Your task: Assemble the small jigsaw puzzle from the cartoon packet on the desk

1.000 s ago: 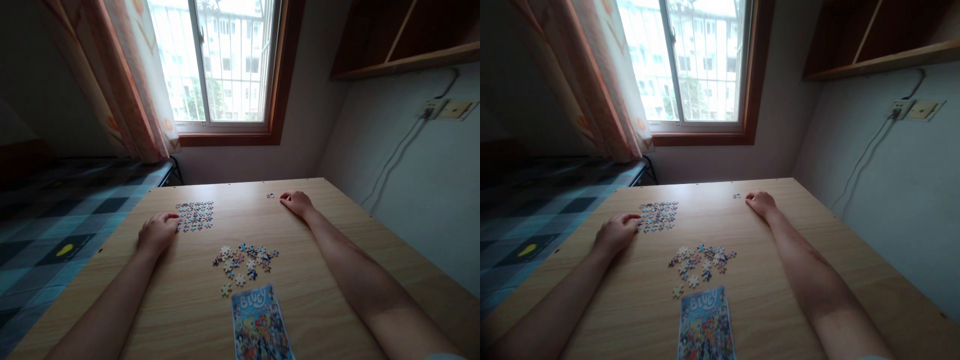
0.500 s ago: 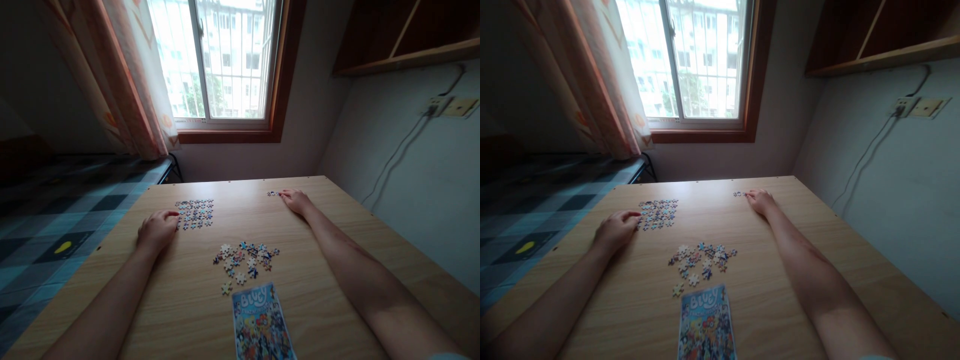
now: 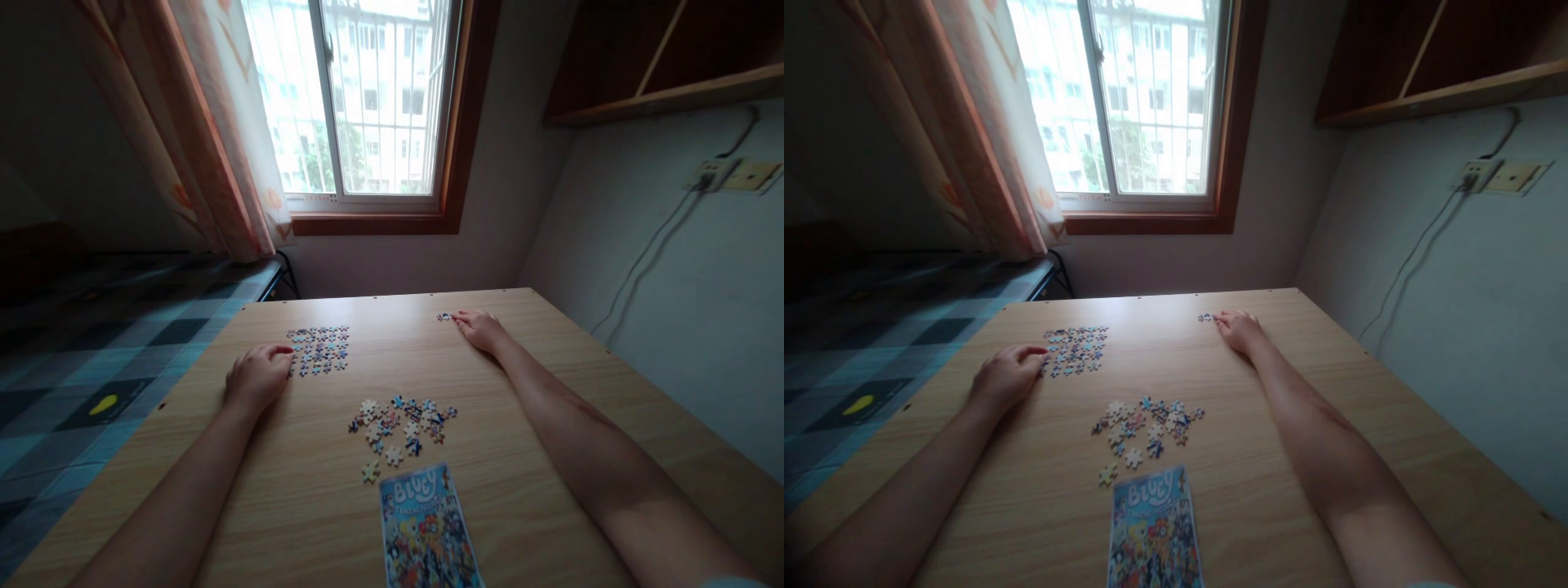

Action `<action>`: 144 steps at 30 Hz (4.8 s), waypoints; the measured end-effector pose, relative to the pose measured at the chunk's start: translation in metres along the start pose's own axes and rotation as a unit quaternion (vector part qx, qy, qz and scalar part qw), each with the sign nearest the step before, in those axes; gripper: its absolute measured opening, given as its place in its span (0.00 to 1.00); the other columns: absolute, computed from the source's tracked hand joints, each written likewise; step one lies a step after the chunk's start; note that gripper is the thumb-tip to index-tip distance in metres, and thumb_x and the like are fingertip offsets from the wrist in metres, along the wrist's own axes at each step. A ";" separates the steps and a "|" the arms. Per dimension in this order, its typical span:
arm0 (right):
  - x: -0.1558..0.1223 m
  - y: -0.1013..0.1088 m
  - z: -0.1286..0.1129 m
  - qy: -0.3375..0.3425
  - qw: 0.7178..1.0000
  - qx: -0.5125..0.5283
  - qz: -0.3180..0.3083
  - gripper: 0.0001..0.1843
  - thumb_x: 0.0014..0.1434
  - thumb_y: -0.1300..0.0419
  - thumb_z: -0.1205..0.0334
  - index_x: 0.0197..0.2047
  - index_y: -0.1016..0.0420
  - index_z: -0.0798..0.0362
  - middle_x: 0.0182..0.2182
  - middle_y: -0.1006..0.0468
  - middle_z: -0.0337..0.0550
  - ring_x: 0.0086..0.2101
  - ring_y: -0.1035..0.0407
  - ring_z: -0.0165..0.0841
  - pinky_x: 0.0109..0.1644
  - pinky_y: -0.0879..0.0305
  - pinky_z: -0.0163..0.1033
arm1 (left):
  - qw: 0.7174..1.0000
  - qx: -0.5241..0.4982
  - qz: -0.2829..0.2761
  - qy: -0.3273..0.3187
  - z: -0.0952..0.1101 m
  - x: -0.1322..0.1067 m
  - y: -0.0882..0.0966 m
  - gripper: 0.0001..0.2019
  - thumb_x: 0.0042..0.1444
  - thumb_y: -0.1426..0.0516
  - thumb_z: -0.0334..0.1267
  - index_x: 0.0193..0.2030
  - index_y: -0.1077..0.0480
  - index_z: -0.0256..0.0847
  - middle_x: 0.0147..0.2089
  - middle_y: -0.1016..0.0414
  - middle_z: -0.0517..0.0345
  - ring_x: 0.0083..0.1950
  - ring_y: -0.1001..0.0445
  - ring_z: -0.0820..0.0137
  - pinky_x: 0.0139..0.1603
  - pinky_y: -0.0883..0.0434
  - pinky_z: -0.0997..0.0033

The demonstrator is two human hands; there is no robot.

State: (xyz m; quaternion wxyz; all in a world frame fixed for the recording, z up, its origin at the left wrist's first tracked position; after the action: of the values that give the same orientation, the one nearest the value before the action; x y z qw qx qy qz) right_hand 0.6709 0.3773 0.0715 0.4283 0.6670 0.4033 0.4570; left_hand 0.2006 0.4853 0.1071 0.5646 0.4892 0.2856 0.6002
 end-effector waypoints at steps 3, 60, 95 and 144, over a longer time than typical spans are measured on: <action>0.001 -0.002 0.000 0.002 1.000 -0.005 -0.007 0.21 0.69 0.50 0.52 0.60 0.26 0.41 0.61 0.29 0.38 0.61 0.37 0.38 0.65 0.42 0.47 | 1.000 0.003 -0.002 0.000 0.001 0.000 0.000 0.18 0.57 0.49 0.46 0.45 0.22 0.46 0.55 0.24 0.51 0.56 0.29 0.51 0.58 0.32 0.54; -0.086 0.041 -0.203 0.362 0.892 0.090 -0.254 0.10 0.56 0.37 0.66 0.39 0.15 0.49 0.32 0.17 0.41 0.28 0.30 0.27 0.33 0.40 0.33 | 1.000 -0.020 0.003 -0.002 0.000 -0.003 -0.001 0.16 0.56 0.48 0.44 0.45 0.21 0.46 0.54 0.23 0.52 0.56 0.28 0.54 0.59 0.33 0.58; -0.002 0.012 0.006 -0.091 0.995 -0.047 -0.012 0.20 0.63 0.46 0.58 0.55 0.21 0.44 0.51 0.20 0.42 0.50 0.26 0.39 0.55 0.32 0.40 | 1.000 0.007 -0.004 -0.005 0.004 -0.003 0.002 0.18 0.57 0.49 0.45 0.44 0.21 0.45 0.54 0.23 0.51 0.56 0.29 0.51 0.59 0.33 0.54; 0.000 0.003 0.002 -0.021 0.999 -0.033 0.015 0.19 0.68 0.49 0.60 0.55 0.22 0.45 0.57 0.25 0.40 0.56 0.33 0.37 0.62 0.39 0.41 | 1.000 0.014 -0.001 -0.004 0.004 -0.005 0.002 0.16 0.57 0.49 0.44 0.45 0.21 0.46 0.54 0.22 0.53 0.56 0.28 0.52 0.59 0.33 0.55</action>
State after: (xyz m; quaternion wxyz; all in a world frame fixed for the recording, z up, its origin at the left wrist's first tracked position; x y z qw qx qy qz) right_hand 0.6733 0.3762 0.0745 0.4521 0.6678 0.3688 0.4622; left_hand 0.2036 0.4797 0.1088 0.5598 0.4992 0.2919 0.5935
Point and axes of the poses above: each hand's wrist, its own x-axis towards the middle knuckle, its own y-axis out of the back of the hand, z = x × y, the point moved 5 cm from there along x, towards the middle knuckle
